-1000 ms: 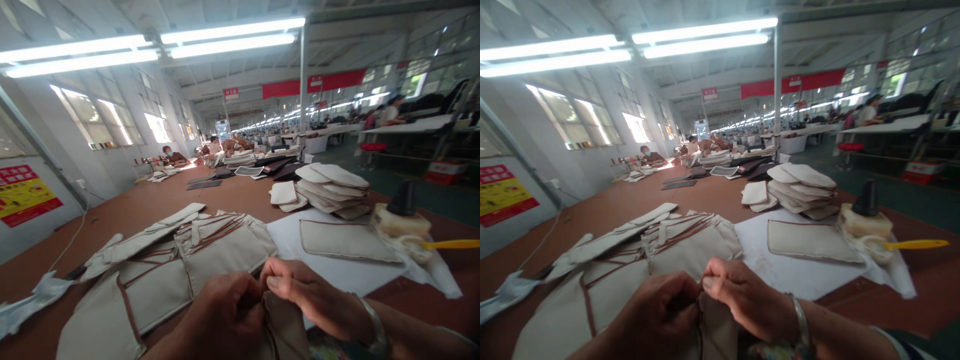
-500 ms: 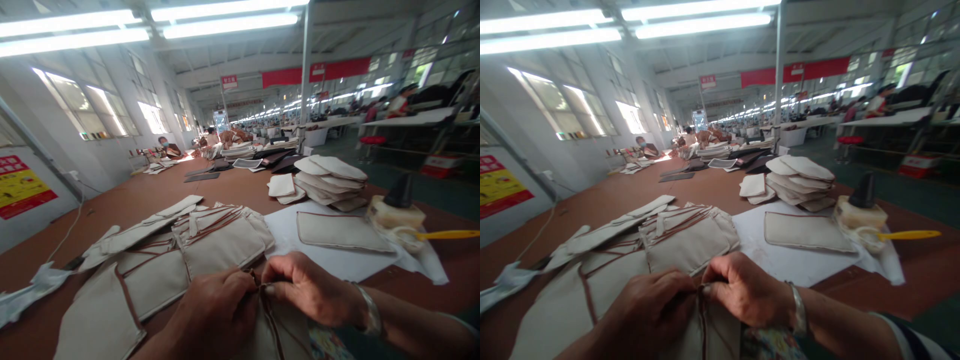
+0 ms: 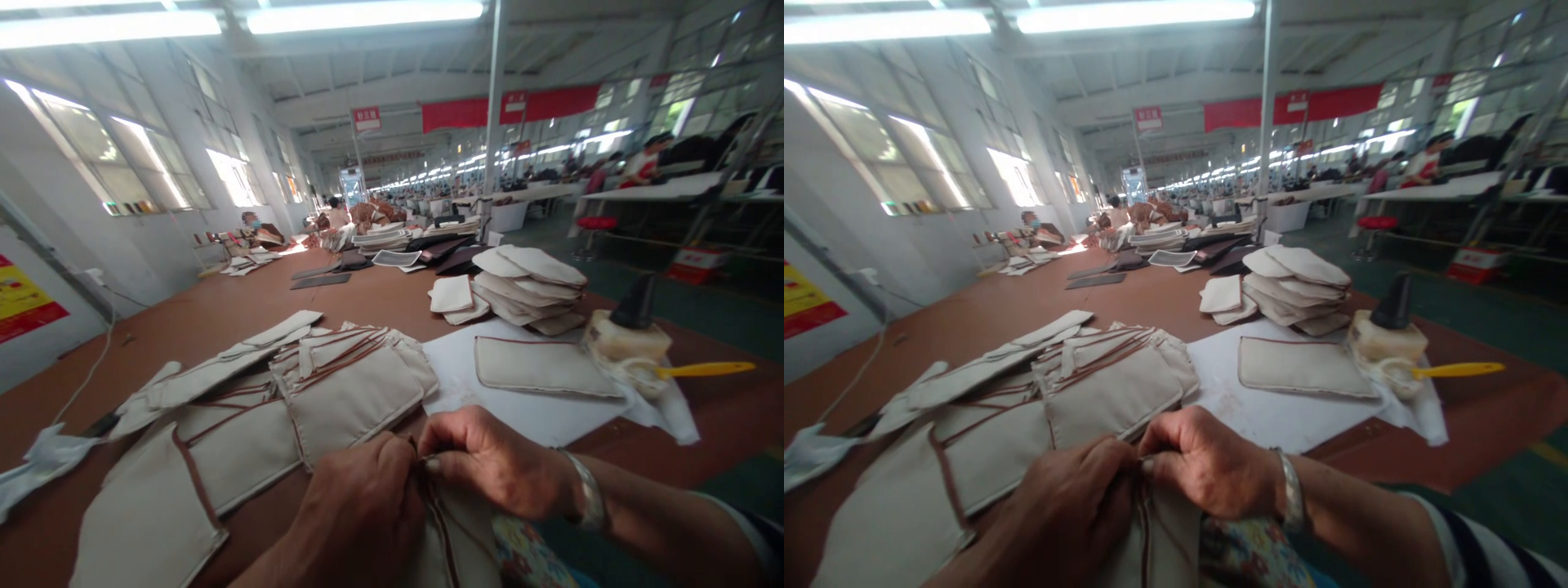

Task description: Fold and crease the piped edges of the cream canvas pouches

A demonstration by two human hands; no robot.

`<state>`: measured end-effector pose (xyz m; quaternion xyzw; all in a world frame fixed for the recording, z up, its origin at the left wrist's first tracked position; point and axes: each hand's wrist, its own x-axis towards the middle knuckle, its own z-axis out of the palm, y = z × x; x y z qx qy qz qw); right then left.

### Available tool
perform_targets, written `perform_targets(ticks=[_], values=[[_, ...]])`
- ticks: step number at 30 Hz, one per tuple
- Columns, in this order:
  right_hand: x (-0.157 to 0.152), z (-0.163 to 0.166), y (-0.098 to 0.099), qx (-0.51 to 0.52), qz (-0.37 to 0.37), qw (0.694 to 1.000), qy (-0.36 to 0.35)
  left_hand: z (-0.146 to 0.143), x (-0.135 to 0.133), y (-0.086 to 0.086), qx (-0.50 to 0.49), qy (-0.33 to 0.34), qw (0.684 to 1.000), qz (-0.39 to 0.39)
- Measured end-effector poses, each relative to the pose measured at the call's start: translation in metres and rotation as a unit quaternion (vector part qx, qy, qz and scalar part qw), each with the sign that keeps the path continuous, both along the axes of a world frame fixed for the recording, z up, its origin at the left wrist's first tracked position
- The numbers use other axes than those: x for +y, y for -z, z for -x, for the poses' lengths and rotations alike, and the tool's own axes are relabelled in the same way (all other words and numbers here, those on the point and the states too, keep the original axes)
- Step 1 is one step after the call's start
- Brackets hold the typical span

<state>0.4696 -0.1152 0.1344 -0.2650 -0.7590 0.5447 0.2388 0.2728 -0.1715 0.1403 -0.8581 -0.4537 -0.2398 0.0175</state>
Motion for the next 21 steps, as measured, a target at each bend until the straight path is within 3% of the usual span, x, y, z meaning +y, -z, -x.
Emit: perform_targets(ticks=[4, 7, 10, 16, 18, 21], values=[[0.0, -0.003, -0.002, -0.007, 0.021, 1.0, -0.003, 0.003, 0.004, -0.009, -0.088, 0.024, 0.982, 0.166], [0.002, -0.005, -0.003, -0.001, 0.044, 0.999, -0.011, 0.008, 0.008, -0.011, -0.119, 0.047, 0.964, 0.232], [0.003, -0.005, -0.003, 0.009, 0.049, 0.999, -0.015, 0.01, 0.011, -0.007, -0.117, 0.047, 0.969, 0.211], [0.002, -0.004, 0.0, 0.033, 0.038, 0.998, -0.035, 0.001, 0.005, -0.001, -0.002, 0.05, 0.997, 0.056], [0.002, -0.004, 0.002, 0.033, 0.015, 0.998, -0.052, 0.0, 0.003, -0.001, 0.0, 0.04, 0.998, 0.058], [0.001, -0.005, 0.003, 0.003, -0.039, 0.998, -0.052, 0.001, 0.005, -0.004, -0.069, 0.008, 0.987, 0.143]])
